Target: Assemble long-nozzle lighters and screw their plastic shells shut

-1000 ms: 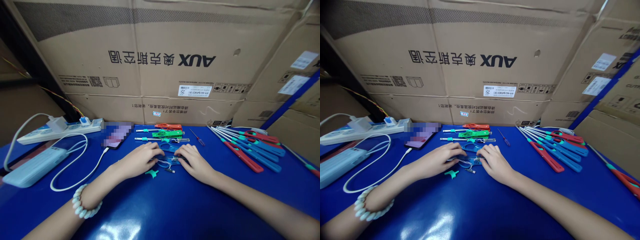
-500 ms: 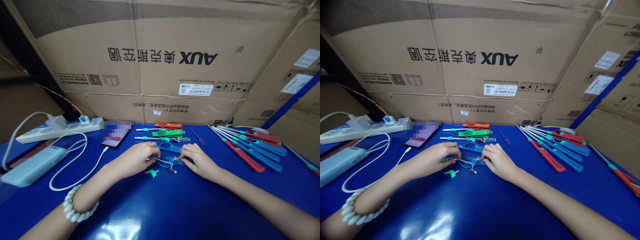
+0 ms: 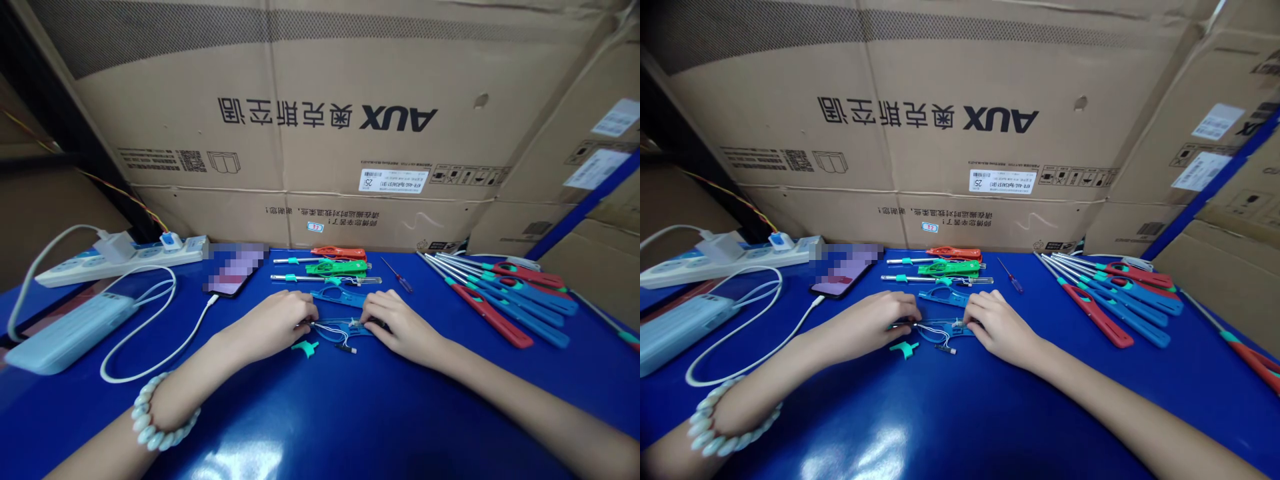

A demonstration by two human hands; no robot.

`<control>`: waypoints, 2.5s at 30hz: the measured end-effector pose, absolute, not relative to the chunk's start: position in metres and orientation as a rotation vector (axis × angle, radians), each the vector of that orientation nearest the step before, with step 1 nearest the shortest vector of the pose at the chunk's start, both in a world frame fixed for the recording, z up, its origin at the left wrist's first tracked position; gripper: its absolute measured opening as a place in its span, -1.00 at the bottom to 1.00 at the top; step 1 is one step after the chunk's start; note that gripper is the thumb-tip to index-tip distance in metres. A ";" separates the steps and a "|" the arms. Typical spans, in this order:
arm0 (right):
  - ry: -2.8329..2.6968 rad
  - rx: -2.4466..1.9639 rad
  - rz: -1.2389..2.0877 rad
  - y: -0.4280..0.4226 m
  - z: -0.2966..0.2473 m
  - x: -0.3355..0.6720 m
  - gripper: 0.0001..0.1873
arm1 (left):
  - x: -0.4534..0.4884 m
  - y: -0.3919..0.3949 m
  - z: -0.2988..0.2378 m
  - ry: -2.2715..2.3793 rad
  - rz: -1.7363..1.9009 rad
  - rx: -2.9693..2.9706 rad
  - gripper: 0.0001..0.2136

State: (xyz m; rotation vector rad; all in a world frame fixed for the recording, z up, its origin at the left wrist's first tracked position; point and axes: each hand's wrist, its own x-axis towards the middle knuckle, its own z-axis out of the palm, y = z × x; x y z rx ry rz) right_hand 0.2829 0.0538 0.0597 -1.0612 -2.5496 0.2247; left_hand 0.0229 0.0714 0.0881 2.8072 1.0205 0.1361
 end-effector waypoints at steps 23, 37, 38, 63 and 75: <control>-2.589 -0.930 -0.016 0.029 0.054 0.263 -0.81 | 0.023 0.063 0.088 0.983 -0.007 2.831 -0.87; -2.572 -0.863 -0.240 0.039 0.055 0.265 -0.77 | 0.021 0.063 0.085 0.963 0.032 2.811 -0.87; -2.576 -0.864 -0.241 0.040 0.055 0.265 -0.77 | 0.021 0.063 0.085 0.966 0.032 2.810 -0.87; -2.434 -1.003 0.103 0.046 0.042 0.266 -0.90 | 0.040 0.068 0.085 0.976 0.271 2.900 -0.94; -2.418 -0.989 0.090 0.046 0.043 0.264 -0.90 | 0.046 0.068 0.074 0.944 0.286 2.952 -0.91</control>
